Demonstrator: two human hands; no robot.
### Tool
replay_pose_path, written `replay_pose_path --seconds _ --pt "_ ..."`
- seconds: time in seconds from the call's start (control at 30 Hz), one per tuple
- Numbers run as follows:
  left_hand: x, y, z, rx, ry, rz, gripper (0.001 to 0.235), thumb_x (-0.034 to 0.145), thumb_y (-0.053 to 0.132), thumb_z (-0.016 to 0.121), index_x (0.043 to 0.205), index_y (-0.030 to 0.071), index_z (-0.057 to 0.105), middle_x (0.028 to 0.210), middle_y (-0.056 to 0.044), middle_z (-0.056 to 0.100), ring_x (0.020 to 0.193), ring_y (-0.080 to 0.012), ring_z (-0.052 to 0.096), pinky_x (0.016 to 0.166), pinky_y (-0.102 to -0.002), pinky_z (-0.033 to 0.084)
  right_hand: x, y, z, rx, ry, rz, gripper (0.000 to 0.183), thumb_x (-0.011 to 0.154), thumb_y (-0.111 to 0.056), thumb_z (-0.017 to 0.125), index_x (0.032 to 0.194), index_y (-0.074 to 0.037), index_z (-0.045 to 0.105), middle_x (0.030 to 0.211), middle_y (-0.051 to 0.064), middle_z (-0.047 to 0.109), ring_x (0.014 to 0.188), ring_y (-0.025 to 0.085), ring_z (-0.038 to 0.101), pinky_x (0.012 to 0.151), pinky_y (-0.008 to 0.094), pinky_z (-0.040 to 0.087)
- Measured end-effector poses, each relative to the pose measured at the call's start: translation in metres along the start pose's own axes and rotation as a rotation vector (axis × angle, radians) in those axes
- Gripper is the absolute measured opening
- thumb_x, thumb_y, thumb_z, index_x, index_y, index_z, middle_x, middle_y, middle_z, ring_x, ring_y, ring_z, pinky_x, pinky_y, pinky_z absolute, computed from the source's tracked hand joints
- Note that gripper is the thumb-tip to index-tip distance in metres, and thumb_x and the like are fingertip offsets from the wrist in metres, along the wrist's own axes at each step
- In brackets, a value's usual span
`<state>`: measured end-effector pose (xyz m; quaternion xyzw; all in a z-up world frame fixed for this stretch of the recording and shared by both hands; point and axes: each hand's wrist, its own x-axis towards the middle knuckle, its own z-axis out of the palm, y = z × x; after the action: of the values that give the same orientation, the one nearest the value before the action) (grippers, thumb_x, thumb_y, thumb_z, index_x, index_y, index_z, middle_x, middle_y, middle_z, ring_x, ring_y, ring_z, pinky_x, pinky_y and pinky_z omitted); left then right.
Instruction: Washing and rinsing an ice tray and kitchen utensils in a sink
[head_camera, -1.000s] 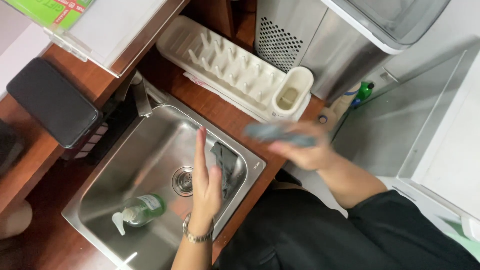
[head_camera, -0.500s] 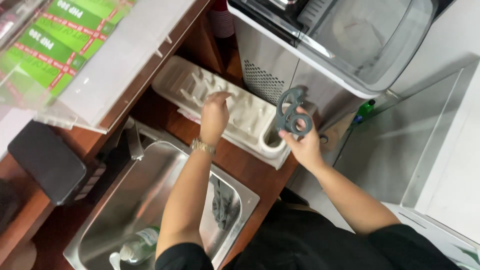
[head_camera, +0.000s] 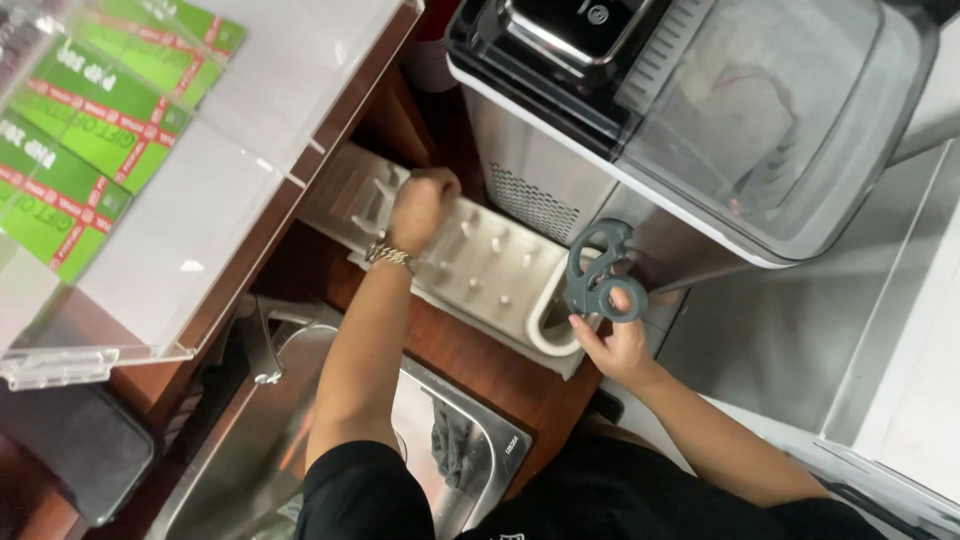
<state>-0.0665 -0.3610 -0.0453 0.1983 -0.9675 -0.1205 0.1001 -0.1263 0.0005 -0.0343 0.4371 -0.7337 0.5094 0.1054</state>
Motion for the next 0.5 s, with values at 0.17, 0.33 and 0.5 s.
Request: replay_pose_path --seconds 0.17,0.33,0.5 --pt "-0.113 0.047 -0.075 -0.435 0.283 -0.256 0.009 0.092 0.025 0.076 0.094 0.016 0.075 0.085 -0.007 0.075 0.087 -0.0304 0.073 0.082 -0.039 0.056 -0.018 0.026 0.003 0.002 0.042 0.005 0.074 0.076 -0.028 0.091 0.135 0.004 0.059 0.117 0.022 0.067 0.11 0.037 0.067 0.098 0.042 0.053" --pt "-0.297 0.076 -0.085 -0.477 0.418 -0.659 0.006 0.087 0.025 0.082 0.091 0.021 0.08 0.082 -0.003 0.079 0.083 -0.0248 0.075 0.078 -0.037 0.057 -0.011 -0.016 -0.043 0.353 0.041 -0.047 0.085 0.086 -0.011 0.079 0.151 0.007 0.029 0.147 0.025 0.041 0.141 0.036 0.042 0.12 0.046 0.031" --pt "-0.428 0.058 -0.04 -0.383 0.349 -1.015 0.012 0.086 0.028 0.079 0.091 0.018 0.079 0.081 -0.012 0.077 0.085 -0.0376 0.073 0.077 -0.05 0.057 -0.003 -0.111 -0.024 0.564 0.12 -0.494 0.083 0.085 -0.013 0.07 0.145 0.018 0.022 0.147 0.039 0.03 0.146 0.055 0.027 0.128 0.058 0.017"
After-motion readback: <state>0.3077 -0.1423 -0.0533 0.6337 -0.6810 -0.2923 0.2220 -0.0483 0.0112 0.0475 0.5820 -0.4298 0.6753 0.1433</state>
